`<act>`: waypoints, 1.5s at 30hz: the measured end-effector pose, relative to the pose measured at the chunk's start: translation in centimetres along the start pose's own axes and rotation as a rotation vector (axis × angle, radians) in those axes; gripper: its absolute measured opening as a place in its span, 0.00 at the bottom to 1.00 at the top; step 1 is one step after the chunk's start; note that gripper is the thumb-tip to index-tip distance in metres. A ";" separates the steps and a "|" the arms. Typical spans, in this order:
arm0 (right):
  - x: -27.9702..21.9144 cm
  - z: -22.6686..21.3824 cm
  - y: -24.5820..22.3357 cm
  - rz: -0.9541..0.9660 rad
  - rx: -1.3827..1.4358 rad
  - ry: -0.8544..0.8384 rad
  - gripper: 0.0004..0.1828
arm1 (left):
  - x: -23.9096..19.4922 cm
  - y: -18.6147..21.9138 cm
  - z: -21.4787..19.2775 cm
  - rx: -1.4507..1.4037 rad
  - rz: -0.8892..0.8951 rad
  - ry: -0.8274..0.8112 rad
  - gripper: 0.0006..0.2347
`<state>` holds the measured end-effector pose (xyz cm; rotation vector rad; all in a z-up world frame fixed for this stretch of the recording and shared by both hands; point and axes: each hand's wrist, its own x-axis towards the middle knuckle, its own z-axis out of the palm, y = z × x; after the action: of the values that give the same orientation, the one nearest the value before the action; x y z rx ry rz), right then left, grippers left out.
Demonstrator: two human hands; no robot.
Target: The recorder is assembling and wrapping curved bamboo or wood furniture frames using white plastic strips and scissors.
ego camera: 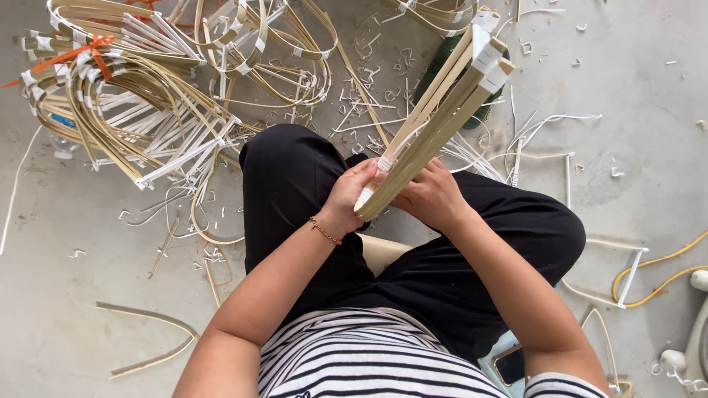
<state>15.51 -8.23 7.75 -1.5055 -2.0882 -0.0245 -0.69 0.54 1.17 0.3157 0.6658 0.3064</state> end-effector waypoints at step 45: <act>-1.1 -1.7 -2.5 0.062 0.389 -0.212 0.09 | 1.8 -1.9 -1.7 0.006 0.120 0.022 0.12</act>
<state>14.28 -10.69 9.45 -1.3758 -2.0533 0.5550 -0.12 -0.20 -1.75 0.3589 0.6708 0.4232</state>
